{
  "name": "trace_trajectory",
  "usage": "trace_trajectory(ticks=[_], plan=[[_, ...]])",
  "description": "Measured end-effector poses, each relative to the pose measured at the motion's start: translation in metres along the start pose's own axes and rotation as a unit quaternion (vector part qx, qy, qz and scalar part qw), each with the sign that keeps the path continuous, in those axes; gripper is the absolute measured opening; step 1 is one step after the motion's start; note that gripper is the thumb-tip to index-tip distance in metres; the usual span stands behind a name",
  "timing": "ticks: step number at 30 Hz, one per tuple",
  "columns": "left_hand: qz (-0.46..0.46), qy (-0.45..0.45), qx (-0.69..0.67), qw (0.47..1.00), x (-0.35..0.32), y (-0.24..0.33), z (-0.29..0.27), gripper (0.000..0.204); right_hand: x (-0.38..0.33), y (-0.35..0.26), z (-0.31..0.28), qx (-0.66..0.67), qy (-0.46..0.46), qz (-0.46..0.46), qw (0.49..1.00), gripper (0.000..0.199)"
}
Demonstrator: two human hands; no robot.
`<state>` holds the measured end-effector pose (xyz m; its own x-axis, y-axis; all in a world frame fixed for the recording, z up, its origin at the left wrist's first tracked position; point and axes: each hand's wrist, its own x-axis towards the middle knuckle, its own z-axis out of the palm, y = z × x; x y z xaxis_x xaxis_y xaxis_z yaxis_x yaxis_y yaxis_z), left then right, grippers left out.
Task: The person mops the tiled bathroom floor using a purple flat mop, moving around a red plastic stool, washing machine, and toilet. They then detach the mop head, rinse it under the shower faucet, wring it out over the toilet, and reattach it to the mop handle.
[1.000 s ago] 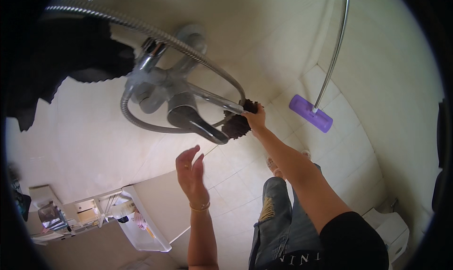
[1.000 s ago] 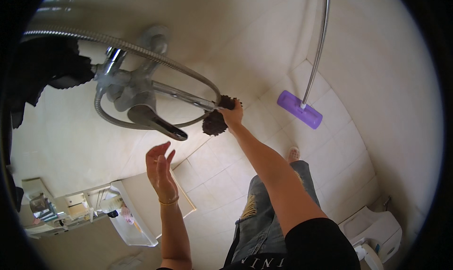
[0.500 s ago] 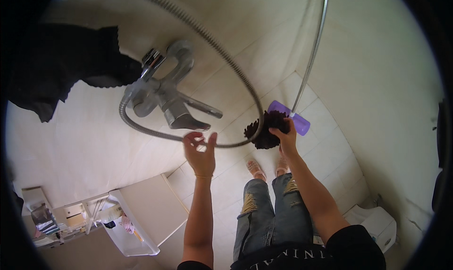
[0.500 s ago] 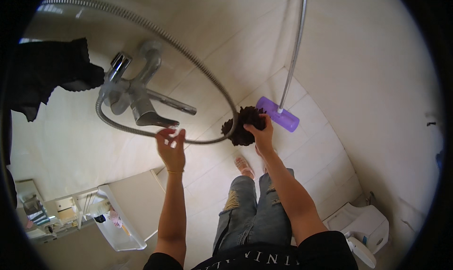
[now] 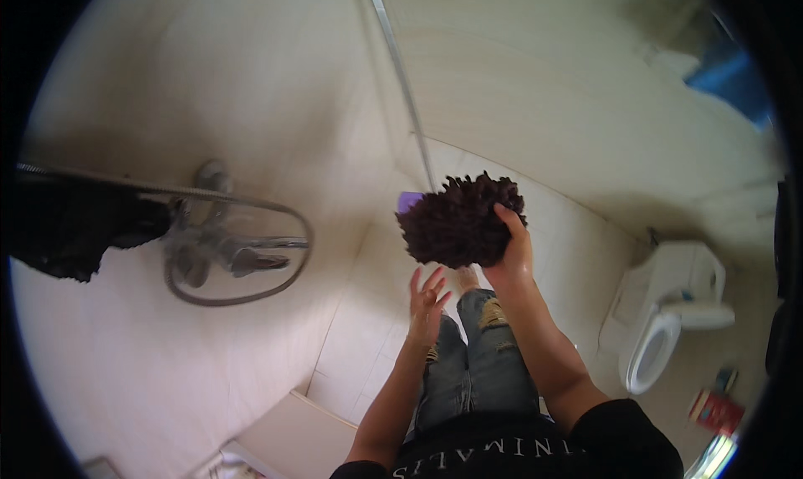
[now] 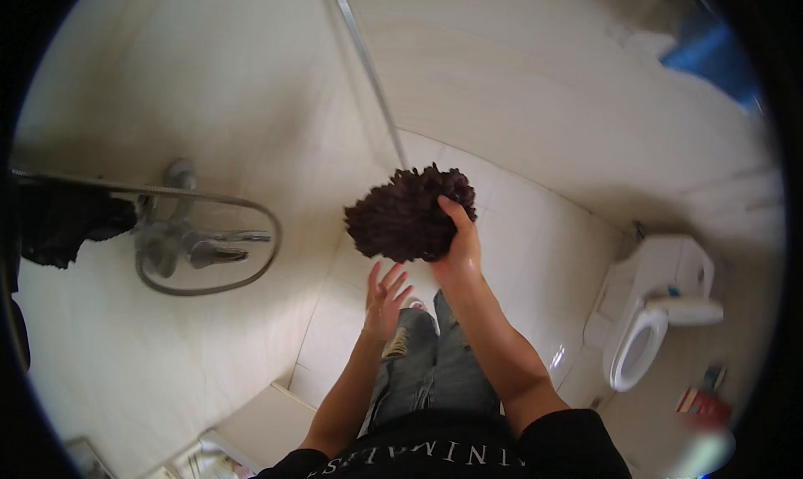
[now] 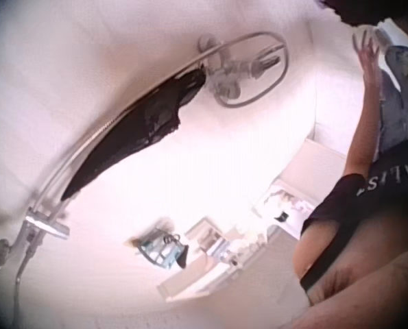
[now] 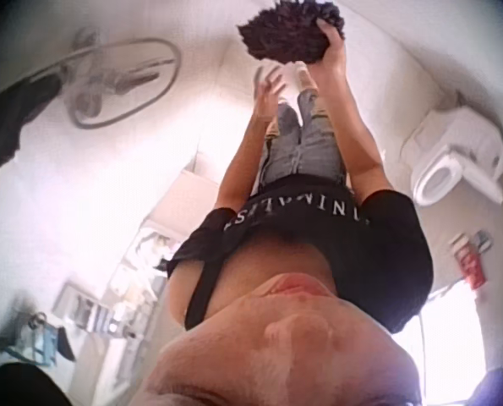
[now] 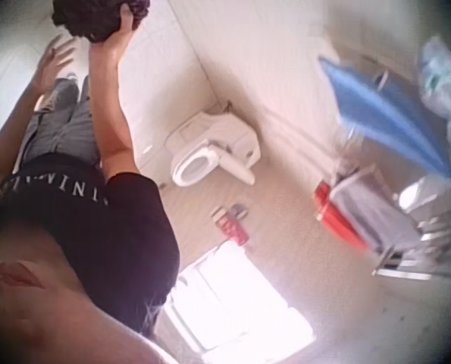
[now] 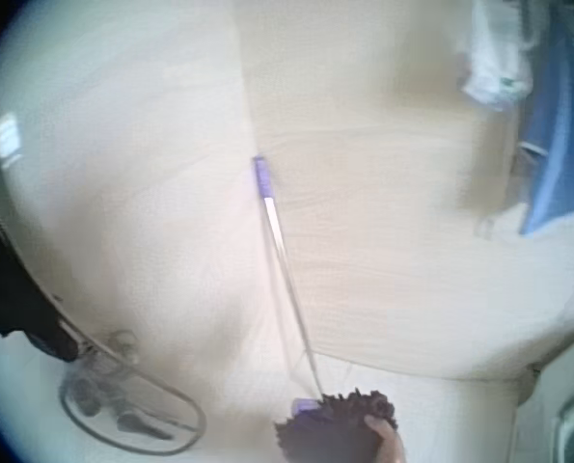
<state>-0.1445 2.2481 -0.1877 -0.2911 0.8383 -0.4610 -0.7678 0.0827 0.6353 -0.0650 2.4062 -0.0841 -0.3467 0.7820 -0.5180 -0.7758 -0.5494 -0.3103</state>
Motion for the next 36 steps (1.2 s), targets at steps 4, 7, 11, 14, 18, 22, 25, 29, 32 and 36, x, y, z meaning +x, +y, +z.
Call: trace_trajectory(ticks=[4, 7, 11, 14, 18, 22, 25, 29, 32, 36], plan=[[0.020, -0.248, -0.161, 0.955, 0.038, -0.024, 0.037, 0.078, -0.032, 0.014, -0.030, 0.097, 0.027, 0.010, 0.995, 0.028], [0.002, -0.245, -0.213, 0.946, 0.045, 0.001, 0.069, 0.064, -0.052, 0.032, -0.069, 0.000, 0.134, -0.110, 0.985, 0.024], [-0.115, -0.250, -0.202, 0.940, 0.024, 0.005, 0.086, 0.047, -0.114, 0.024, -0.060, -0.315, 0.137, -0.324, 0.881, 0.030], [-0.259, -0.254, -0.263, 0.894, 0.013, 0.011, 0.128, 0.043, -0.135, -0.022, -0.036, -0.543, -0.035, -0.519, 0.660, 0.025], [-0.440, -0.258, -0.174, 0.842, 0.008, 0.012, 0.140, 0.035, -0.145, -0.053, -0.040, -0.606, -0.268, -0.609, 0.436, 0.020], [-0.494, -0.352, 0.088, 0.790, 0.019, 0.022, 0.180, 0.026, -0.140, -0.058, -0.065, -0.614, -0.359, -0.602, 0.364, 0.035], [-0.469, -0.307, 0.286, 0.777, 0.003, -0.036, 0.220, 0.022, -0.144, -0.085, -0.129, -0.654, -0.397, -0.615, 0.188, 0.031], [0.040, -0.591, 0.582, 0.558, 0.029, -0.134, 0.204, 0.026, -0.130, -0.098, -0.203, -0.711, -0.401, -0.574, 0.058, 0.033], [-0.138, -0.379, 0.718, 0.567, 0.011, -0.186, 0.221, 0.040, -0.127, -0.093, -0.254, -0.792, -0.368, -0.487, -0.023, 0.029], [-0.099, -0.333, 0.763, 0.545, 0.006, -0.248, 0.204, 0.050, -0.126, -0.091, -0.297, -0.865, -0.399, -0.300, 0.049, 0.030]])
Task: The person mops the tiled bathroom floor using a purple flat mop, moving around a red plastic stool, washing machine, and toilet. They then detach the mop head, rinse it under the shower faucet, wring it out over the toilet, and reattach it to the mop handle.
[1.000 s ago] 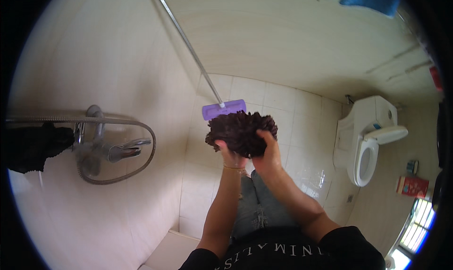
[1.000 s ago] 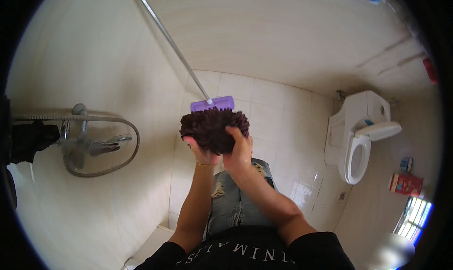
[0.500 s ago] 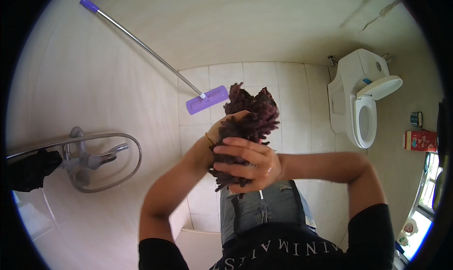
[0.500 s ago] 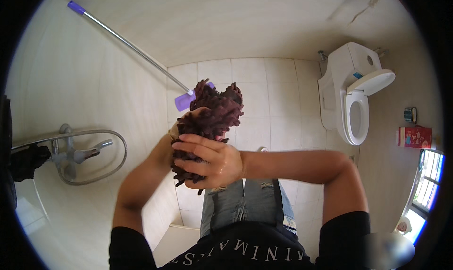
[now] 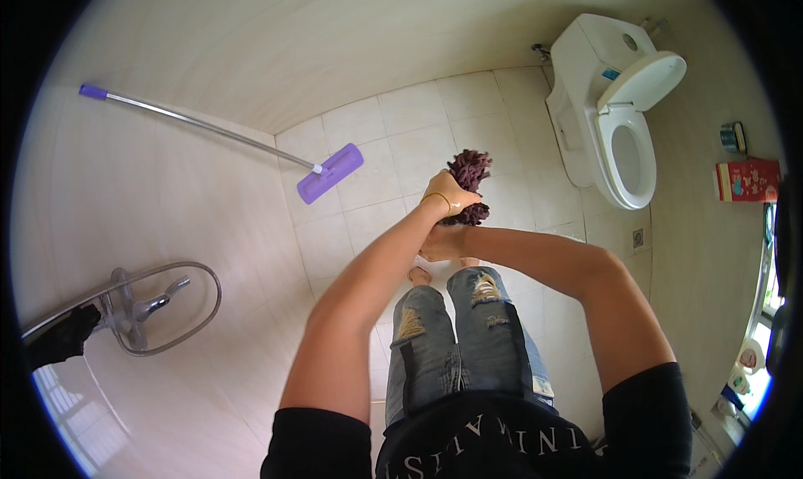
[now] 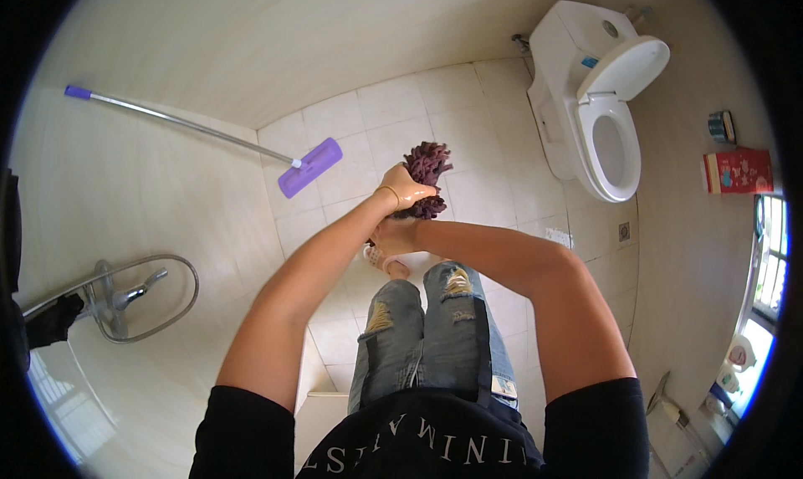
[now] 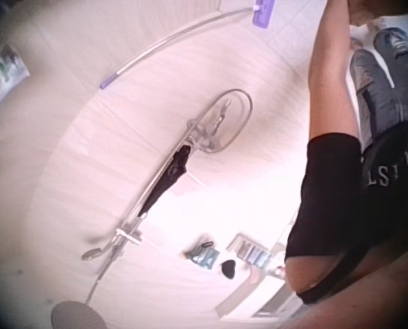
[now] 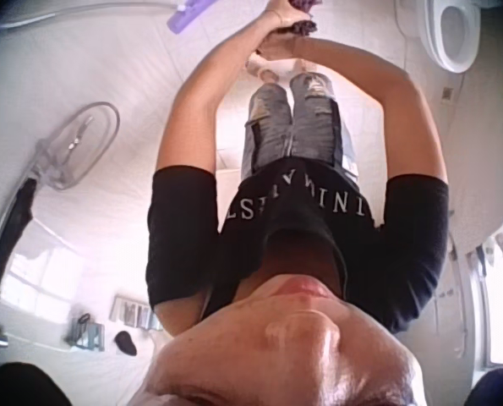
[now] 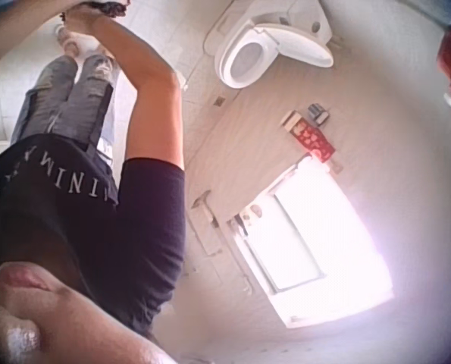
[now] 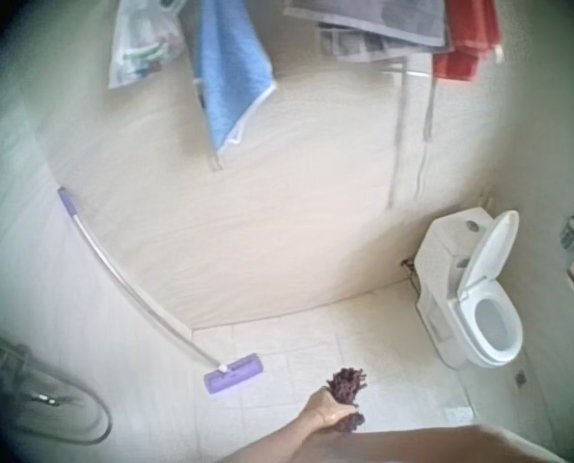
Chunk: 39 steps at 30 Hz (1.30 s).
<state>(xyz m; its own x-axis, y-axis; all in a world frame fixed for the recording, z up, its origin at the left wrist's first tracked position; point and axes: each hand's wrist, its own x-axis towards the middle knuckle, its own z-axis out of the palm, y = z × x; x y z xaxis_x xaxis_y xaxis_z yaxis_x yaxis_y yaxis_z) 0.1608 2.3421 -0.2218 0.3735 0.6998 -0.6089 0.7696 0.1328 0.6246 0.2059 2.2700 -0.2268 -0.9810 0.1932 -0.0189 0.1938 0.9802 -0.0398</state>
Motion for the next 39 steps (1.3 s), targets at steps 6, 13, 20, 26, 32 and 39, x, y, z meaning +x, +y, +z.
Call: trace_trajectory(ticks=[6, 13, 20, 26, 32, 39], plan=[[-0.203, -0.091, -0.351, 0.909, 0.014, -0.006, 0.026, 0.041, -0.058, -0.009, -0.016, 0.053, 0.227, 0.054, 0.971, 0.021], [-0.143, -0.129, -0.666, 0.721, -0.061, 0.044, -0.035, 0.032, -0.111, -0.046, -0.095, 0.399, 0.561, 0.393, 0.609, 0.073], [0.135, 0.206, -0.146, 0.958, -0.101, 0.083, -0.015, 0.028, -0.087, -0.033, -0.126, 0.799, 0.420, 0.381, 0.198, 0.067], [0.210, -0.108, -0.597, 0.766, -0.110, 0.063, -0.085, 0.082, -0.096, -0.042, -0.181, 0.939, 0.307, 0.153, -0.003, 0.043], [0.331, -0.345, -0.662, 0.577, -0.120, 0.111, -0.072, 0.070, -0.059, -0.057, -0.185, 0.941, 0.295, 0.001, -0.168, 0.053], [0.011, -0.212, -0.333, 0.919, -0.095, 0.129, -0.068, 0.017, -0.081, -0.040, -0.157, 0.876, 0.387, 0.271, 0.097, 0.031]])
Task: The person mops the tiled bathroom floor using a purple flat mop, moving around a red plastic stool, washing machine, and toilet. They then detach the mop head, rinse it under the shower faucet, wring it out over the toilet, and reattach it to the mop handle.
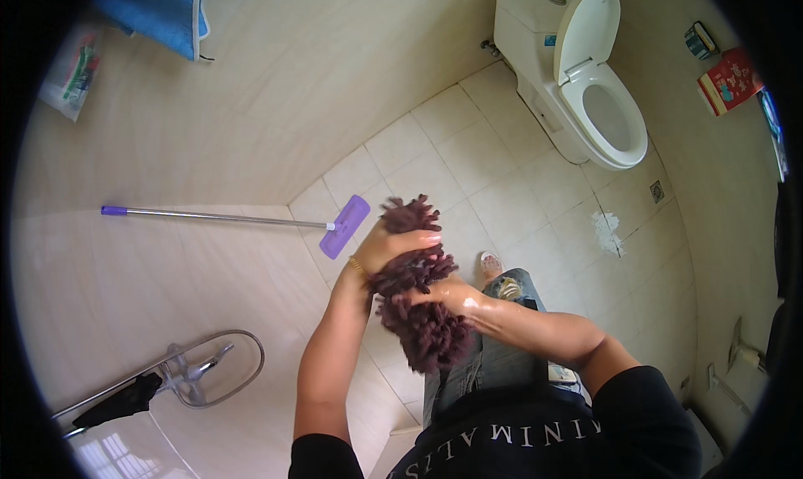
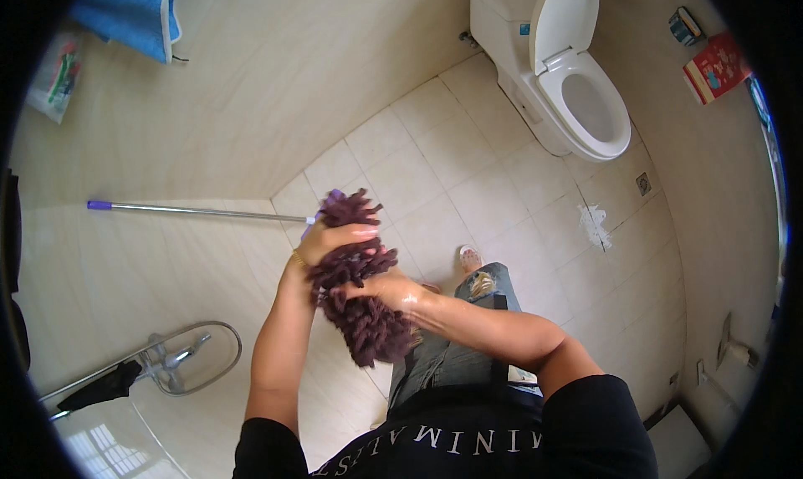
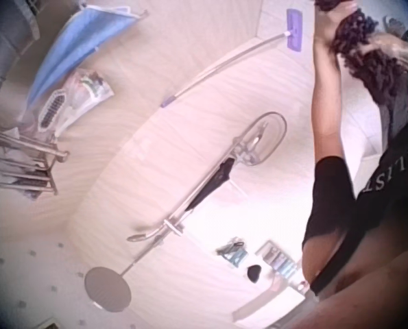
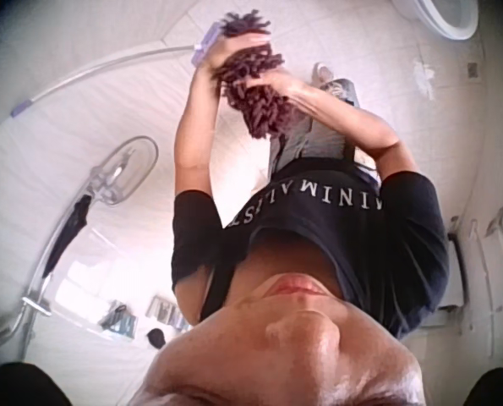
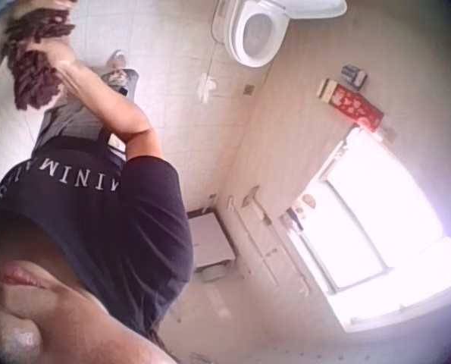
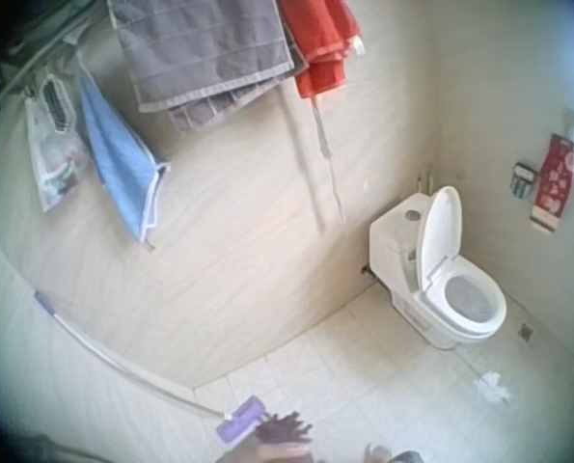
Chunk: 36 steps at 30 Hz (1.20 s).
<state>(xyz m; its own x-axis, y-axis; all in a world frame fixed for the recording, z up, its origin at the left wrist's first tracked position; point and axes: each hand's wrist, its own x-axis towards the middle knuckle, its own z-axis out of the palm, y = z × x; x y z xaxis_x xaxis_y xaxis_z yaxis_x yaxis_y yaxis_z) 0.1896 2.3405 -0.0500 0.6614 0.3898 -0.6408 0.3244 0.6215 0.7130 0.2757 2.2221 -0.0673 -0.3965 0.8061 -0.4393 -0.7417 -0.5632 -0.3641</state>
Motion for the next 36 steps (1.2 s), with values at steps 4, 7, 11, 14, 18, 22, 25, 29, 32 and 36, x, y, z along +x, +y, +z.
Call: trace_trajectory(ticks=[4, 7, 11, 14, 18, 22, 25, 29, 32, 36], plan=[[-0.014, 0.081, 0.264, 0.961, 0.054, -0.010, 0.010, 0.015, 0.027, 0.006, -0.035, -0.009, 0.145, -0.004, 0.989, 0.021], [0.003, 0.117, 0.369, 0.922, 0.094, -0.033, 0.002, 0.017, 0.056, 0.021, -0.065, -0.087, 0.209, -0.074, 0.971, 0.017], [0.083, 0.247, 0.478, 0.839, 0.120, -0.055, 0.003, 0.022, 0.074, 0.026, -0.084, -0.179, 0.300, -0.129, 0.928, 0.051], [0.107, 0.301, 0.312, 0.895, 0.112, -0.056, 0.000, 0.024, 0.077, 0.033, -0.095, -0.207, 0.282, -0.260, 0.900, 0.077], [0.127, 0.161, 0.157, 0.966, 0.073, -0.022, -0.009, 0.035, 0.043, -0.016, -0.060, -0.132, 0.109, -0.145, 0.974, 0.066], [0.056, -0.253, -0.135, 0.956, 0.029, 0.033, -0.008, 0.094, 0.000, -0.039, -0.003, 0.106, -0.071, 0.043, 0.991, 0.038], [0.257, -0.327, -0.296, 0.860, 0.018, 0.039, 0.015, 0.093, -0.013, -0.033, 0.038, 0.327, -0.155, 0.038, 0.931, 0.037], [0.435, -0.333, -0.242, 0.801, 0.003, 0.032, 0.008, 0.048, -0.025, -0.045, 0.041, 0.320, -0.137, -0.005, 0.937, 0.047], [0.209, -0.089, -0.094, 0.969, -0.023, 0.036, 0.014, 0.027, -0.031, -0.043, 0.030, 0.120, -0.056, -0.019, 0.991, 0.052], [0.119, 0.134, 0.225, 0.958, 0.021, 0.027, 0.022, 0.026, 0.007, -0.019, 0.001, -0.115, 0.035, -0.198, 0.973, 0.042]])
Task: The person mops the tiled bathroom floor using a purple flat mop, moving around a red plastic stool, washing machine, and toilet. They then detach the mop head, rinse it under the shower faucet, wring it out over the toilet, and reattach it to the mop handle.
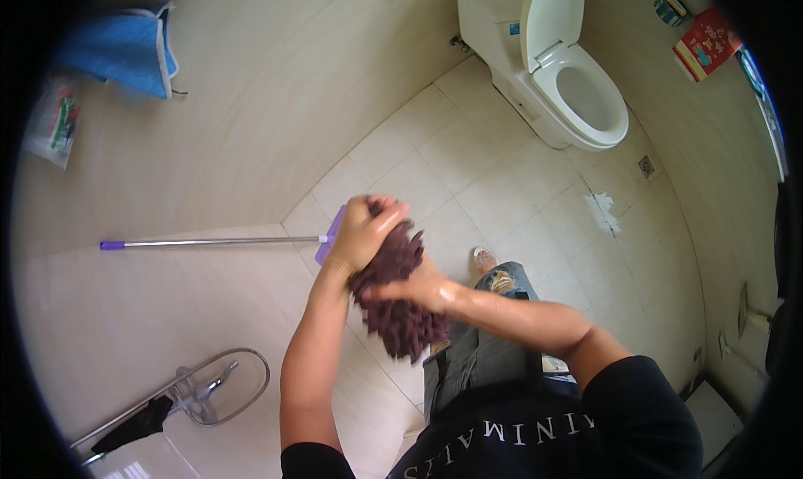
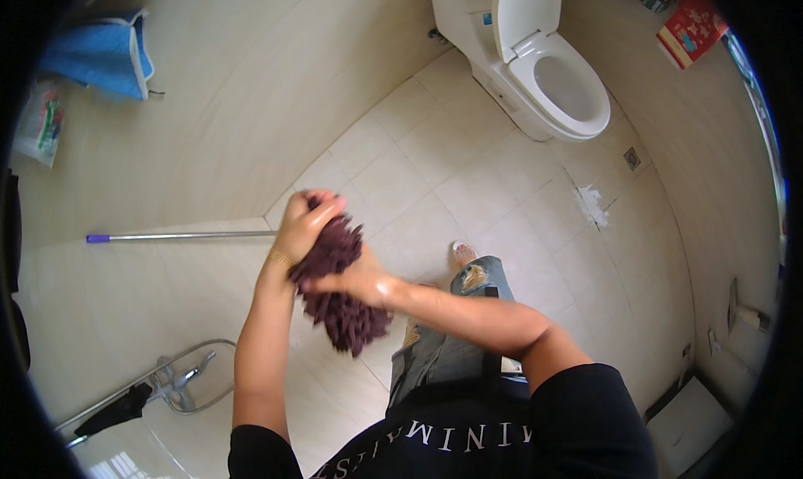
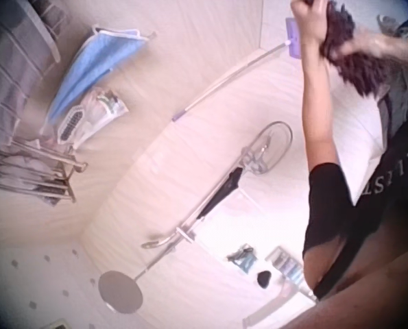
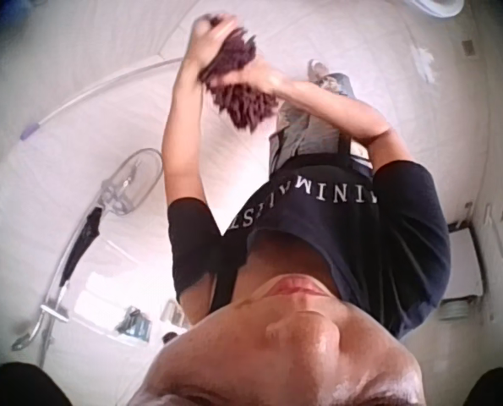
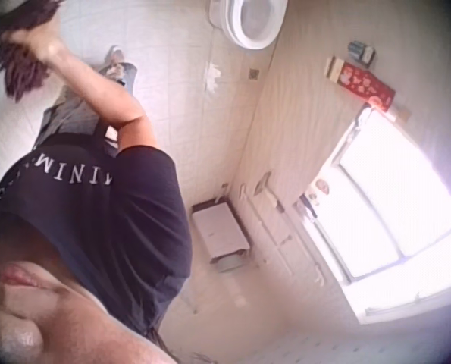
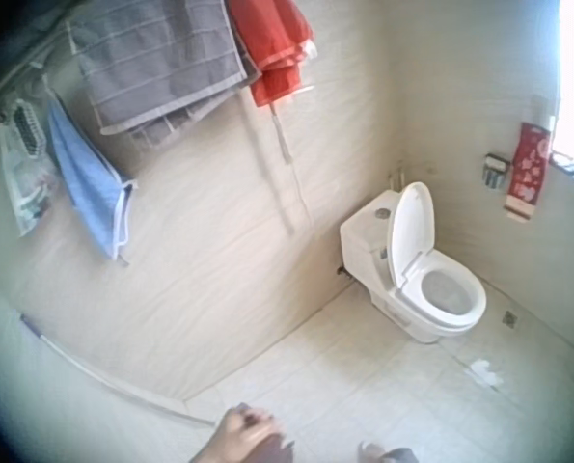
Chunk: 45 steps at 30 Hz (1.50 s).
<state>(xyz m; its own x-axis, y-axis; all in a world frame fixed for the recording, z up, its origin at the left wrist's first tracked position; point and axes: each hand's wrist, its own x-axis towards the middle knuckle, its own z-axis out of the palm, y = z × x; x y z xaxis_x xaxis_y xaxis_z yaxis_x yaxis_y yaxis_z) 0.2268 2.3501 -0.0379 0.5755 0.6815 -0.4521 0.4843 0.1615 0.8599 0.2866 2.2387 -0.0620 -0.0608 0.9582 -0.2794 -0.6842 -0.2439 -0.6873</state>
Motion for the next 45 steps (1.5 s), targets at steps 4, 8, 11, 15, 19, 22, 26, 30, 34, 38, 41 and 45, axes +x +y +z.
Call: trace_trajectory(ticks=[4, 8, 11, 15, 19, 22, 26, 30, 34, 38, 41, 45], plan=[[0.071, 0.100, 0.345, 0.931, 0.044, -0.054, 0.042, 0.018, 0.032, 0.068, -0.047, -0.232, 0.167, -0.096, 0.953, 0.035], [-0.027, 0.188, 0.305, 0.933, 0.063, -0.084, 0.065, 0.021, 0.055, 0.105, -0.081, -0.246, 0.329, -0.033, 0.911, 0.050], [0.050, 0.210, 0.137, 0.967, 0.066, -0.076, 0.054, 0.021, 0.061, 0.095, -0.087, -0.145, 0.329, -0.085, 0.929, 0.033], [0.269, 0.196, 0.161, 0.929, 0.029, -0.067, 0.022, 0.049, 0.043, 0.025, -0.097, 0.213, 0.229, 0.066, 0.948, 0.023], [0.234, 0.184, -0.122, 0.947, -0.042, -0.063, 0.045, 0.064, 0.037, 0.022, -0.089, 0.337, 0.190, -0.006, 0.922, 0.030], [0.228, 0.316, -0.243, 0.888, -0.050, -0.055, 0.081, 0.057, 0.019, 0.015, -0.030, 0.243, 0.239, -0.065, 0.938, 0.025], [0.034, 0.028, -0.738, 0.673, -0.048, -0.047, 0.077, 0.041, -0.016, -0.001, -0.013, -0.262, 0.202, -0.201, 0.922, 0.035], [-0.052, -0.185, -0.791, 0.581, -0.038, -0.065, 0.062, 0.028, -0.028, 0.017, -0.025, -0.581, 0.012, -0.410, 0.703, 0.041], [-0.246, -0.309, -0.705, 0.589, -0.026, -0.077, 0.041, 0.038, -0.011, -0.027, -0.005, -0.413, -0.258, -0.519, 0.702, 0.034], [-0.270, -0.397, -0.521, 0.706, 0.001, -0.061, 0.046, 0.039, -0.006, -0.029, -0.014, -0.497, -0.272, -0.606, 0.558, 0.032], [-0.238, -0.298, -0.235, 0.894, 0.002, -0.051, 0.016, 0.036, 0.017, -0.009, -0.005, -0.511, -0.296, -0.621, 0.516, 0.033], [-0.221, -0.244, -0.060, 0.942, 0.011, -0.093, -0.043, 0.032, 0.067, 0.049, 0.029, -0.568, -0.317, -0.631, 0.423, 0.020]])
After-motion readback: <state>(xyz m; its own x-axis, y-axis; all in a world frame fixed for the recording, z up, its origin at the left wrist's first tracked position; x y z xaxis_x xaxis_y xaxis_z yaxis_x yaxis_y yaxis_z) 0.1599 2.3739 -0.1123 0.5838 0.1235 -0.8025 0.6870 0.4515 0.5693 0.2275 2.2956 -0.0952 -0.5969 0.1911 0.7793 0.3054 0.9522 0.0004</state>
